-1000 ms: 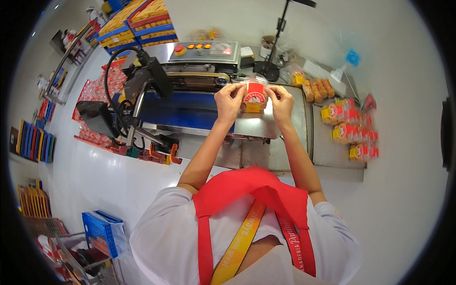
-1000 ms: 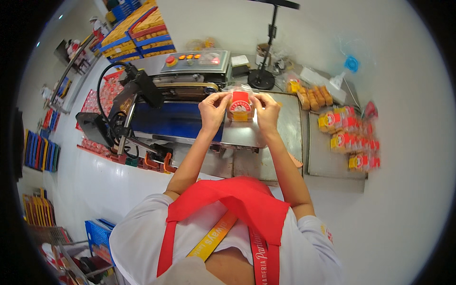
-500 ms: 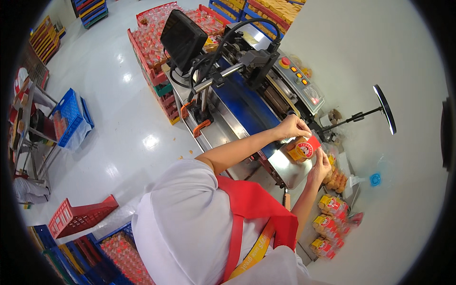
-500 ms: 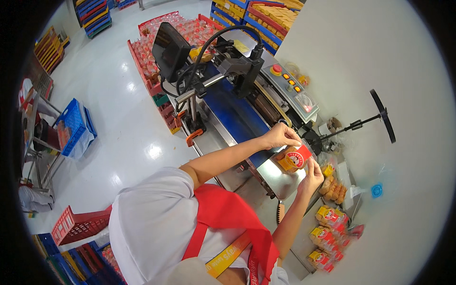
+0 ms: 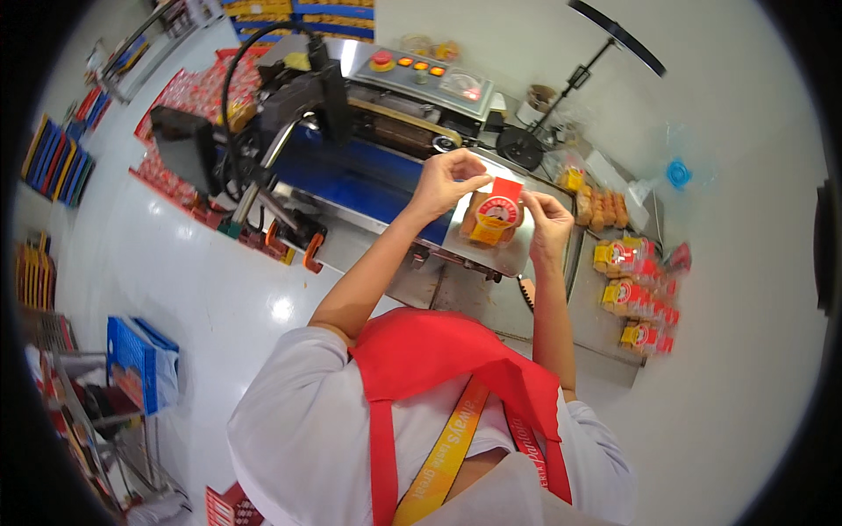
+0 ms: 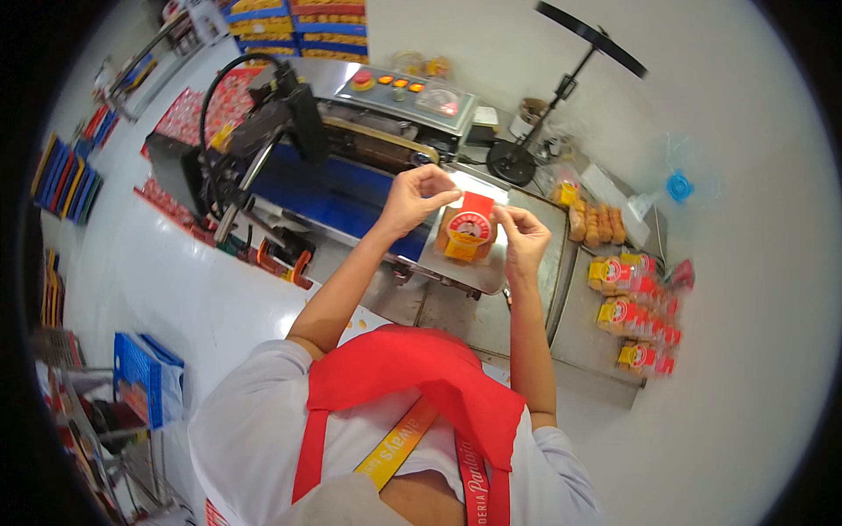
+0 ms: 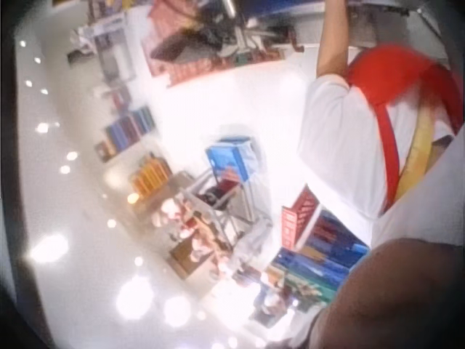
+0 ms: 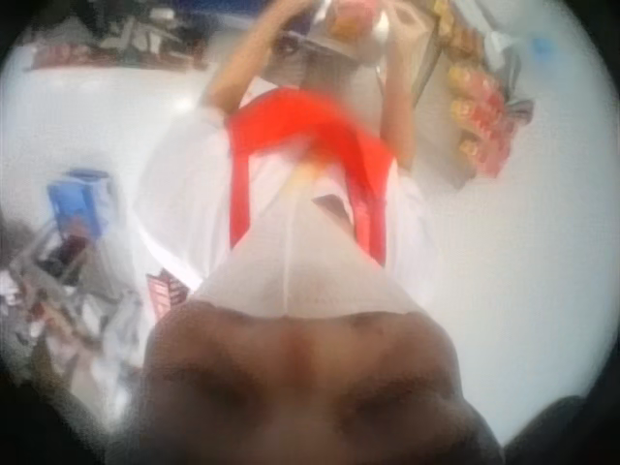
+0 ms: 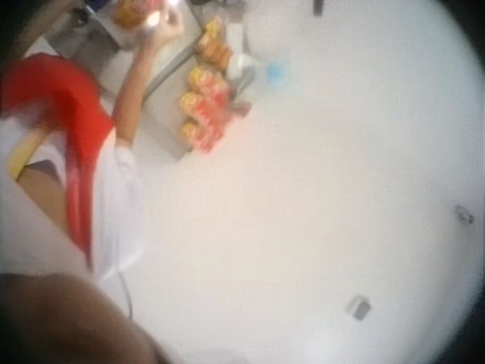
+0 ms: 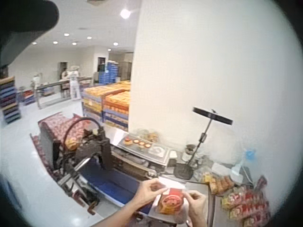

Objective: The person places sliced bread into plastic bags, seals them using a heat-sealing machine, and applies labels to the packages. The person then stacks the finished packages into a red crate.

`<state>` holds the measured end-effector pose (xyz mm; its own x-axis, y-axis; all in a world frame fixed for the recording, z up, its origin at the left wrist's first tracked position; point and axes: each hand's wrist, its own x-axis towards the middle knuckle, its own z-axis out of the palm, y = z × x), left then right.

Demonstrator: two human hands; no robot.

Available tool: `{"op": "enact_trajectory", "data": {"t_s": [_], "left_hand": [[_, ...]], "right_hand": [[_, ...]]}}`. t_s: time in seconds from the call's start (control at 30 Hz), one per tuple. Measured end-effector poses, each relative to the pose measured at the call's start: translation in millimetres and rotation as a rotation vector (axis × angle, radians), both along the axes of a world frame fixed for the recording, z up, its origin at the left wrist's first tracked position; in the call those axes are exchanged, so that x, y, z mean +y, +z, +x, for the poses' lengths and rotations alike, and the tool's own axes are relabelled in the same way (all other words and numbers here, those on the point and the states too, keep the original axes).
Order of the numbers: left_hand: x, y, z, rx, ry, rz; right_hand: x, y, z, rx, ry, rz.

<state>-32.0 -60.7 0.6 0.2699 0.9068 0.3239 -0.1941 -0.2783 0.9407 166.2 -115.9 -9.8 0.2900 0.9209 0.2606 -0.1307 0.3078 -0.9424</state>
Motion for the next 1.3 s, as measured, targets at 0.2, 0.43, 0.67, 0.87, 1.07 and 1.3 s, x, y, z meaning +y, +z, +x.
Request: {"op": "enact_trajectory", "data": {"t_s": [0.2,0.43,0.67,0.87,1.07,1.3], "left_hand": [[38.2,-16.2,20.7,0.298,0.143,-0.074],[78.0,-20.3,52.9,0.855,0.332,0.219],[85.9,-26.6,61.8,1.036,0.338,0.252],[81.5,-22.7,58.6,1.105,0.271,0.144],[88.6,-29.2,64.6,1.182,0.321,0.152],[65.4,-7.2,46.4,1.092,0.222,0.174]], "right_hand": [[35.1,-29.1,16.6,0.09,-0.045,-0.307],[81.1,-52.9,36.4,0.013,-0.112,-0.349],[90.3,-59.9,41.2,-0.5,-0.199,-0.333],[78.9,-20.6,24.2,-1.24,-0.227,-0.16],[77.2,2.6,11.2,-1.558,0.029,-0.081],[53.2,1.1,-25.5,-1.485,-0.019,-0.179]]}}
